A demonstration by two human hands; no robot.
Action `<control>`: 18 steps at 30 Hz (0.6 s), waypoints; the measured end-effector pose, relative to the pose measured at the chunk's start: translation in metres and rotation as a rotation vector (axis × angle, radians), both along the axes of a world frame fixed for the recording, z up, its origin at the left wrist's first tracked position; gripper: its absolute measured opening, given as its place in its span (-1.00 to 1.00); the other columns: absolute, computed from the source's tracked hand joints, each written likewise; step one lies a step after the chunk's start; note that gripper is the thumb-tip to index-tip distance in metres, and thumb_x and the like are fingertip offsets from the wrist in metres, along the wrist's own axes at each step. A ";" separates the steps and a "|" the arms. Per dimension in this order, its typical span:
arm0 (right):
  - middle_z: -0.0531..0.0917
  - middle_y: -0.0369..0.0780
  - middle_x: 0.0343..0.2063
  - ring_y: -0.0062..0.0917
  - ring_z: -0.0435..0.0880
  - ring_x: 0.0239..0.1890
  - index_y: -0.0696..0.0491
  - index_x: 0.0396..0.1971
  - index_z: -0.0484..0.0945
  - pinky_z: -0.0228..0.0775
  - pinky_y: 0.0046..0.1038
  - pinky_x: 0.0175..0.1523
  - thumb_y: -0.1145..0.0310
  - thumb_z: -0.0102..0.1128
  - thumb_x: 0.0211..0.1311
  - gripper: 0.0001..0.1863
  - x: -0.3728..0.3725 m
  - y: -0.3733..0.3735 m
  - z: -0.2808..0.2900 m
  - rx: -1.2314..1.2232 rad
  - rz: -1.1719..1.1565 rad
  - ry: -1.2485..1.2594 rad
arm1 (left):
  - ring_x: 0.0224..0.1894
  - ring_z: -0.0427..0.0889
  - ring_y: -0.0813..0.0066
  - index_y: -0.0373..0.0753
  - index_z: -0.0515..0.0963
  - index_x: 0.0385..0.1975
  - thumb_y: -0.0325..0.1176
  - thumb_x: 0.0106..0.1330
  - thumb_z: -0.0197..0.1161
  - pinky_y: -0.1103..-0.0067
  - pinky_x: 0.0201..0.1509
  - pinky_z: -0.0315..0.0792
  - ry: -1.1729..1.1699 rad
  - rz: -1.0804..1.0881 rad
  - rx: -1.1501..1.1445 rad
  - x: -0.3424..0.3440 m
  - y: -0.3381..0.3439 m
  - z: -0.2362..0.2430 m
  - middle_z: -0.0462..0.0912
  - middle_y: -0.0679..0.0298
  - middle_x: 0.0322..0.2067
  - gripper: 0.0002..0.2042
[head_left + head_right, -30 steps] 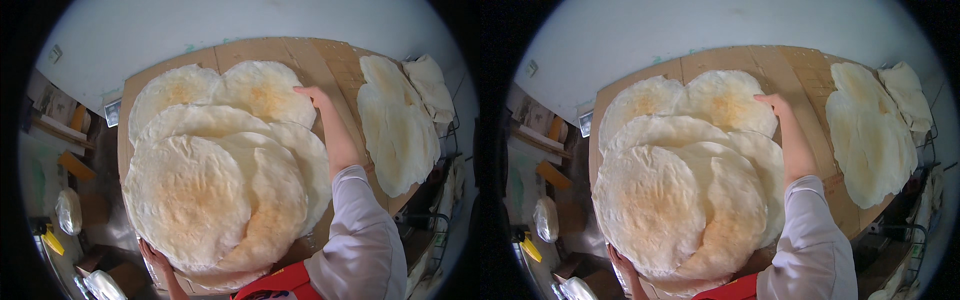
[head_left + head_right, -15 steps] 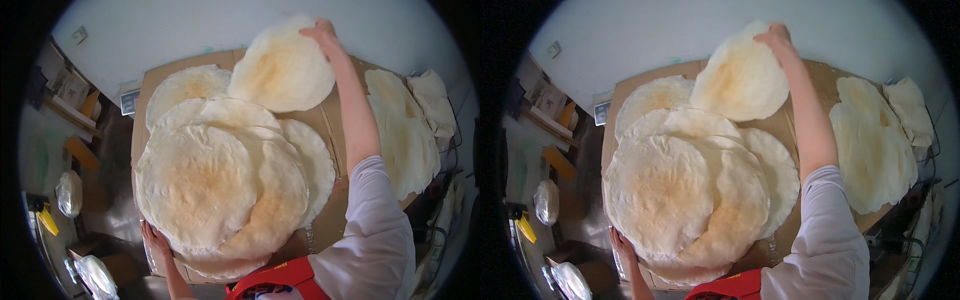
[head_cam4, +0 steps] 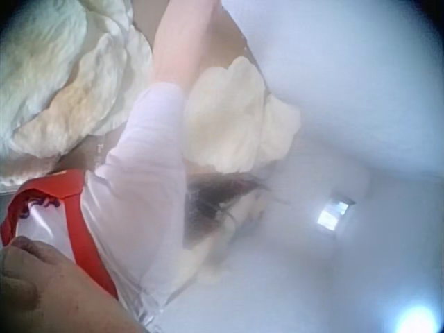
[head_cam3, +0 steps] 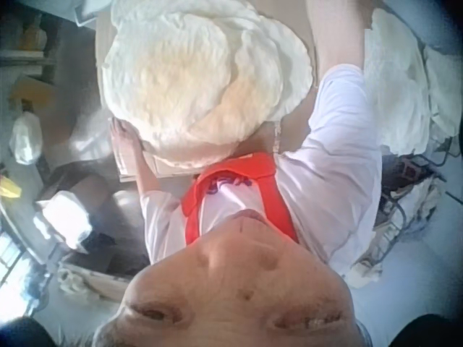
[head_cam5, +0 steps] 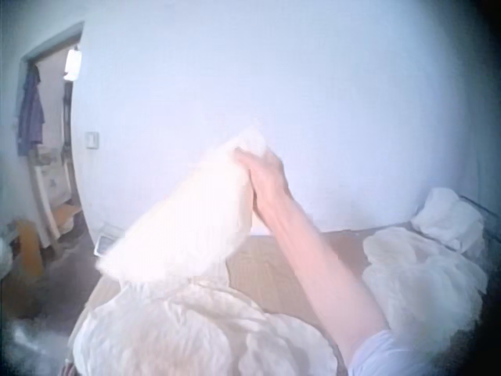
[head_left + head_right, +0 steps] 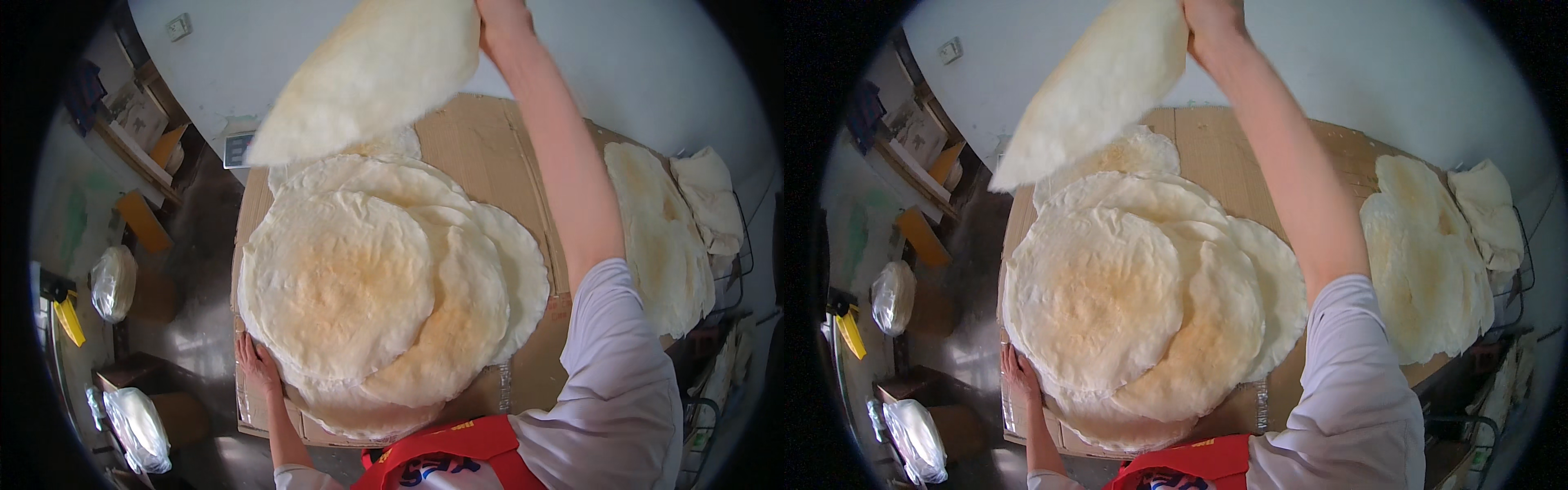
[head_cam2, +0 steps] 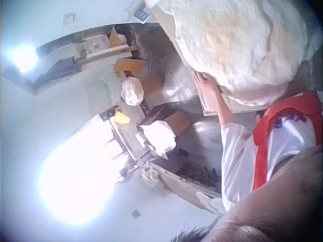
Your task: The person repeatedly picks up thin, round dough sheets from a pile and places them onto a cardboard surface. They handle the sheets one at a time, occasionally adjusting their position to form a neat stack.
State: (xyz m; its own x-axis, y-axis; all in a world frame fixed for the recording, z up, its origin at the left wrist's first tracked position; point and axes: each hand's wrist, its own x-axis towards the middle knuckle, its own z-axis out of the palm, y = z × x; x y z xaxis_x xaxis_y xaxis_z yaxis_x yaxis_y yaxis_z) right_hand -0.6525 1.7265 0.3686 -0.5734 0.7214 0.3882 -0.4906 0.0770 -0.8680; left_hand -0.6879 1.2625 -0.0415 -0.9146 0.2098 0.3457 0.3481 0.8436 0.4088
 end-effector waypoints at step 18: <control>0.45 -0.24 -0.72 -0.56 0.42 -0.68 0.17 -0.63 0.47 0.25 -0.52 -0.62 0.15 0.31 -0.17 -0.64 -0.119 0.168 -0.386 -0.006 -0.002 -1.028 | 0.15 0.15 0.09 -0.35 0.31 -0.02 -0.29 0.21 -0.14 0.32 0.21 0.00 -0.023 -0.025 -0.003 0.000 0.006 0.008 0.28 0.10 0.06 -0.62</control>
